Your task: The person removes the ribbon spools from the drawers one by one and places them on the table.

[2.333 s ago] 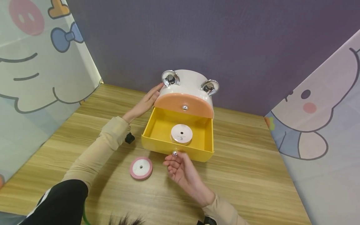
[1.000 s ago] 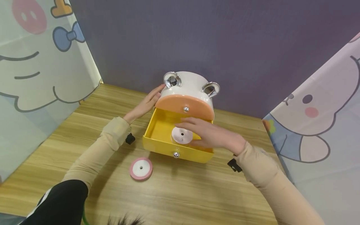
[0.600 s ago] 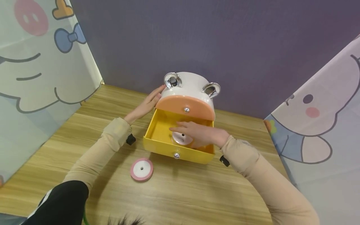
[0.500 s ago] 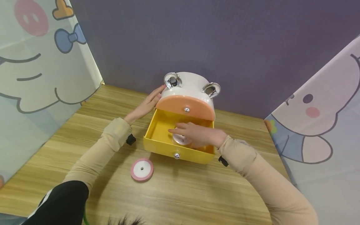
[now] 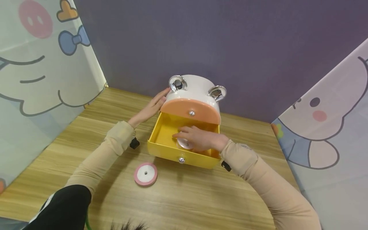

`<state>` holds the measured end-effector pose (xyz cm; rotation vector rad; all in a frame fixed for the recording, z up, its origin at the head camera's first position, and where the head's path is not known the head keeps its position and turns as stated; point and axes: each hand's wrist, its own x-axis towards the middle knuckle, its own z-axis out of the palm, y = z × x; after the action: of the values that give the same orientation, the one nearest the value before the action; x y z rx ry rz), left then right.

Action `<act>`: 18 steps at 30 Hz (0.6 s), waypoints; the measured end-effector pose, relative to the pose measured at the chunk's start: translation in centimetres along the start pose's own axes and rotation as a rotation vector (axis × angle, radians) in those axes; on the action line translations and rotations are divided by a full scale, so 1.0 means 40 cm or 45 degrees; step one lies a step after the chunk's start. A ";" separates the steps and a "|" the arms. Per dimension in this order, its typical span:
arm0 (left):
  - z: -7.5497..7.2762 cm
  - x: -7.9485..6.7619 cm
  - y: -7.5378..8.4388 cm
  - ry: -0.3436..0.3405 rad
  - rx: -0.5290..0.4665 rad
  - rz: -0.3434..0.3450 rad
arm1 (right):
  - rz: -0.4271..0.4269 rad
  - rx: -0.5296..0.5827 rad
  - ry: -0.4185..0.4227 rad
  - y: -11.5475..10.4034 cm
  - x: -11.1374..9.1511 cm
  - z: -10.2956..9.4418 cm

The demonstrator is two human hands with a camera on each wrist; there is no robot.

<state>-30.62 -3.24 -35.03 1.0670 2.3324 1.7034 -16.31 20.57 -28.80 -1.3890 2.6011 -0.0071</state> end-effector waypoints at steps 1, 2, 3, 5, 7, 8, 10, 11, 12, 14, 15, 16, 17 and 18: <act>0.000 0.000 -0.006 0.003 0.005 0.007 | -0.026 -0.017 0.026 0.002 0.002 0.003; 0.000 0.001 -0.010 0.004 0.007 0.011 | -0.052 -0.035 0.052 0.004 0.004 0.006; -0.001 0.001 -0.013 0.003 0.010 0.016 | -0.074 -0.045 0.074 0.005 0.005 0.008; 0.001 0.001 -0.017 0.002 0.012 0.022 | -0.100 -0.053 0.098 0.006 0.005 0.010; 0.002 0.000 -0.018 0.002 0.006 0.029 | -0.108 -0.056 0.097 0.005 0.002 0.007; 0.002 0.000 -0.017 0.003 0.006 0.032 | -0.103 -0.052 0.089 0.003 0.001 0.004; 0.002 0.000 -0.016 0.008 0.004 0.032 | -0.079 -0.042 0.067 -0.001 -0.002 -0.007; 0.002 0.000 -0.015 0.011 0.006 0.033 | -0.064 -0.036 0.058 -0.004 -0.005 -0.013; 0.002 0.001 -0.015 0.014 0.009 0.031 | -0.050 -0.034 0.051 -0.007 -0.007 -0.020; 0.002 0.001 -0.013 0.017 0.015 0.024 | -0.031 -0.034 0.050 -0.013 -0.012 -0.035; 0.002 0.001 -0.012 0.017 0.014 0.021 | -0.029 -0.040 0.056 -0.015 -0.016 -0.043; 0.002 0.001 -0.009 0.015 0.011 0.021 | -0.029 -0.046 0.065 -0.018 -0.019 -0.050; 0.001 0.001 -0.006 0.012 0.009 0.017 | -0.032 -0.056 0.074 -0.022 -0.023 -0.058; 0.001 0.000 -0.001 0.008 0.003 0.014 | -0.035 -0.067 0.083 -0.024 -0.028 -0.065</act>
<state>-30.61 -3.23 -35.08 1.0787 2.3370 1.7107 -15.35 20.70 -25.97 -1.4656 2.6531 0.0131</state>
